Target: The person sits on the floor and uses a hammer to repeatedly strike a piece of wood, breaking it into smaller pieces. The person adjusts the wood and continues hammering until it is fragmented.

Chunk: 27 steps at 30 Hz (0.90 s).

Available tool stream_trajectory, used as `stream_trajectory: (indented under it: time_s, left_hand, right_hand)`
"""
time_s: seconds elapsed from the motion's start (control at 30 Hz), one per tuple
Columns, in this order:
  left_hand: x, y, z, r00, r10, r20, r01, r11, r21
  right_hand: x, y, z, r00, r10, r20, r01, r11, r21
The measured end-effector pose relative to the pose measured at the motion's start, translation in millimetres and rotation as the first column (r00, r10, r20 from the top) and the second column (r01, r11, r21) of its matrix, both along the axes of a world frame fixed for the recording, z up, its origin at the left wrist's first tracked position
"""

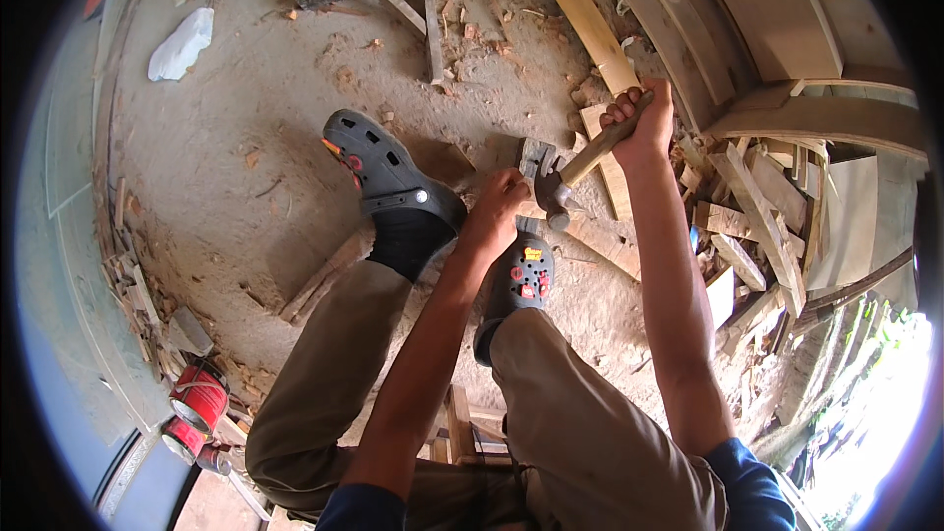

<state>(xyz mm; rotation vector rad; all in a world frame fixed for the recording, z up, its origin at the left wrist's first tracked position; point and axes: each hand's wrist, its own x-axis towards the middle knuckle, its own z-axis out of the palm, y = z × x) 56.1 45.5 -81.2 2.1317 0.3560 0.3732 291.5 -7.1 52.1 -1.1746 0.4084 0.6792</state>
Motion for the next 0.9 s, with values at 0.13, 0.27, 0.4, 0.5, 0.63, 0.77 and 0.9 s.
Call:
stream_trajectory:
  time_s: [0.13, 0.27, 0.4, 0.5, 0.63, 0.77, 0.9]
  left_hand:
    - [-7.1, -13.7, 1.9, 0.984, 0.173, 0.052, -0.172, 0.985, -0.010]
    - [-8.3, -18.2, 10.6, 0.974, 0.225, -0.024, -0.225, 0.949, -0.221]
    - [-10.0, -19.9, 0.3, 0.964, 0.257, -0.062, -0.264, 0.917, -0.298]
    - [-5.5, -21.0, 0.8, 0.968, 0.248, -0.037, -0.250, 0.942, -0.224]
    - [7.1, -36.0, 8.2, 0.928, 0.242, -0.283, -0.261, 0.965, -0.031]
    - [14.7, -55.2, 6.8, 0.935, 0.295, -0.197, -0.279, 0.954, 0.105]
    - [1.2, -67.9, -8.5, 0.924, 0.353, -0.148, -0.353, 0.935, 0.027]
  right_hand:
    - [-24.7, 12.5, 20.3, 0.994, 0.072, 0.081, -0.069, 0.997, -0.029]
    - [-36.5, 4.5, 13.8, 0.968, 0.150, 0.203, -0.153, 0.988, 0.001]
    - [-50.0, 2.4, 13.6, 0.952, 0.155, 0.263, -0.168, 0.985, 0.027]
    - [-54.2, -0.5, 13.6, 0.959, 0.116, 0.259, -0.128, 0.991, 0.028]
    - [-48.7, 2.0, 15.1, 0.972, -0.002, 0.234, -0.006, 0.999, 0.035]
    - [-45.4, 3.4, 8.2, 0.967, -0.055, 0.250, 0.041, 0.997, 0.064]
    - [-59.6, 0.1, 12.0, 0.948, 0.031, 0.317, -0.055, 0.996, 0.068]
